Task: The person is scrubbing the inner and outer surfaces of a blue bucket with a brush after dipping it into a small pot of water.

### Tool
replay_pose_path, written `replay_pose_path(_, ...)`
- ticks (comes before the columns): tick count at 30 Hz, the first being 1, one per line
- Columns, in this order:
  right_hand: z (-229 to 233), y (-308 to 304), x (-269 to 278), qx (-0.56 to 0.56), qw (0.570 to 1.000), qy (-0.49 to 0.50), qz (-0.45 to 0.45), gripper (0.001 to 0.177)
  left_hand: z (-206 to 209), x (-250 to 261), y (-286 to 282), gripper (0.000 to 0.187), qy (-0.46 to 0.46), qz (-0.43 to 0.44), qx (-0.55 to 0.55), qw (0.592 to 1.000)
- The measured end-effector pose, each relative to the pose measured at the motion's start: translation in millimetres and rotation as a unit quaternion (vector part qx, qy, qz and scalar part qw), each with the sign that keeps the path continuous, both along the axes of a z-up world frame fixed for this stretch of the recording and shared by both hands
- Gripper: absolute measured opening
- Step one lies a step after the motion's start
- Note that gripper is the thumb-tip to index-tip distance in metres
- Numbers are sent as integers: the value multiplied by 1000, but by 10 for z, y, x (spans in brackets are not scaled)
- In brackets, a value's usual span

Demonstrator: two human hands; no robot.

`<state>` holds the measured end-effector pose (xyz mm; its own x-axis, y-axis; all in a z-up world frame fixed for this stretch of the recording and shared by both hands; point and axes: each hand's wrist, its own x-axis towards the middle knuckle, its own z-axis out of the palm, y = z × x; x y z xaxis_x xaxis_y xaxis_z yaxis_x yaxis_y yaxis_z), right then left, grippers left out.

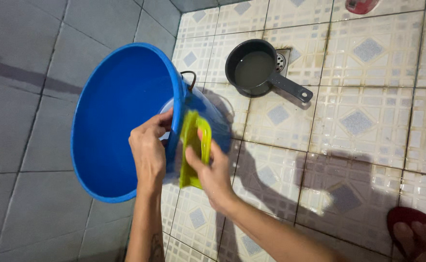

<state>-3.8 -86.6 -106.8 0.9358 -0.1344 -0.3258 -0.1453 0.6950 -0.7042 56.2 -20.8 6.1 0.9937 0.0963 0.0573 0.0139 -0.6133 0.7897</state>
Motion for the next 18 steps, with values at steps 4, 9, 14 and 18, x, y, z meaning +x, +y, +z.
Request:
replay_pose_path(4, -499, 37, 83, -62, 997, 22, 30, 58, -45, 14, 44, 54, -16, -13, 20, 1000)
replay_pose_path(9, -1493, -319, 995, -49, 987, 138, 70, 54, -80, -11, -2, 36, -22, 54, 82, 995)
replay_pose_path(14, -1421, -320, 1103, -23, 986, 150, 63, 53, -31, -7, -131, 35, -48, 38, 118, 991)
replay_pose_path(18, -688, -171, 740, -187, 982, 14, -15, 55, -59, 3, -130, 31, -72, 24, 101, 992)
